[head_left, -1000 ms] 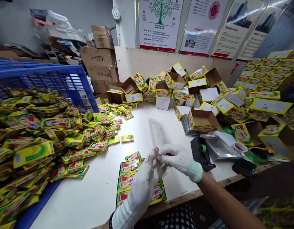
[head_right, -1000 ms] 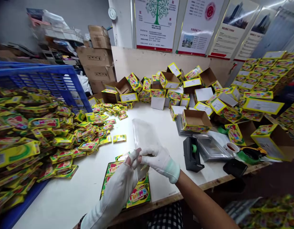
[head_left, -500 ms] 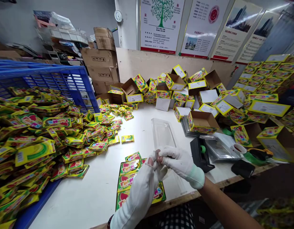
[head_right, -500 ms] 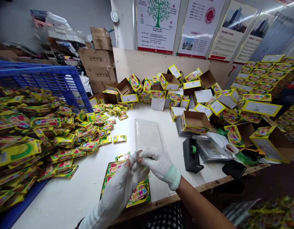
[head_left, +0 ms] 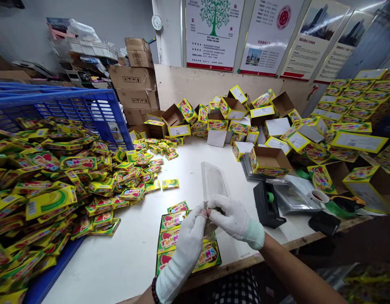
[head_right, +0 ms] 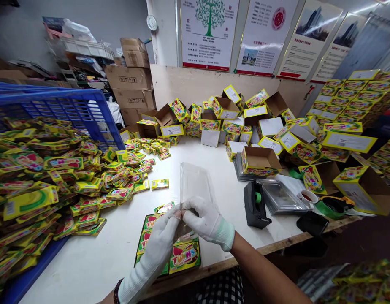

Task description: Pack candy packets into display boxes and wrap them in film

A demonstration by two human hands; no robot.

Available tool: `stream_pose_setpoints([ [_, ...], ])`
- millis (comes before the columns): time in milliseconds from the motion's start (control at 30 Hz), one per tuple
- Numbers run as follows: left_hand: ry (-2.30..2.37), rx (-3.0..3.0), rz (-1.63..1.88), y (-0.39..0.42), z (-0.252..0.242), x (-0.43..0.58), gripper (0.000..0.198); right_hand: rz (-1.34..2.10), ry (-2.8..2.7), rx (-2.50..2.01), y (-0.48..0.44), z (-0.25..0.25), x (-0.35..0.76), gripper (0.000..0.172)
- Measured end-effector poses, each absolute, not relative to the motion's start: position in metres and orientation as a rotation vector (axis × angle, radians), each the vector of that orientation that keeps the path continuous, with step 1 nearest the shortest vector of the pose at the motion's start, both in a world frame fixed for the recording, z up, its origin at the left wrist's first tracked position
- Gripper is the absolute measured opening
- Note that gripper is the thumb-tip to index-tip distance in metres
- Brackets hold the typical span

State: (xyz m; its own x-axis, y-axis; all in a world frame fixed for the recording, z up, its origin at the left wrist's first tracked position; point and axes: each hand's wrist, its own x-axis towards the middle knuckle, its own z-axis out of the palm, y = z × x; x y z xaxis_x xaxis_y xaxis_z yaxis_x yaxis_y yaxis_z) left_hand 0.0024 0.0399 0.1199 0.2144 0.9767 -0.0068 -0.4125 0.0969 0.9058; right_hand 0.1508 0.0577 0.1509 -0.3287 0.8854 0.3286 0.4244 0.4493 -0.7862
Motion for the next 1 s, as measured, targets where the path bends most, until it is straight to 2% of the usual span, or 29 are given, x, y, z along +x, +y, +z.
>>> stream_pose_setpoints([
  [300, 0.724, 1.207, 1.023, 0.044, 0.127, -0.005, 0.038, 1.011, -1.875, -1.074, 0.061, 0.16, 0.158, 0.015],
  [433, 0.697, 1.077, 1.048, 0.039, 0.121, -0.002, 0.057, 1.286, -1.577, -1.129, 0.063, 0.159, 0.153, 0.031],
  [567, 0.679, 1.044, 1.052, 0.036, 0.115, 0.0, 0.071, 1.38, -1.383, -1.133, 0.067, 0.155, 0.149, 0.042],
  [800, 0.658, 1.158, 1.077, 0.039, 0.112, -0.002, 0.069, 1.381, -1.359, -1.093, 0.069, 0.15, 0.148, 0.041],
  [1000, 0.697, 1.228, 1.104, 0.039, 0.116, -0.002, 0.058, 1.329, -1.408, -1.11, 0.066, 0.154, 0.145, 0.041],
])
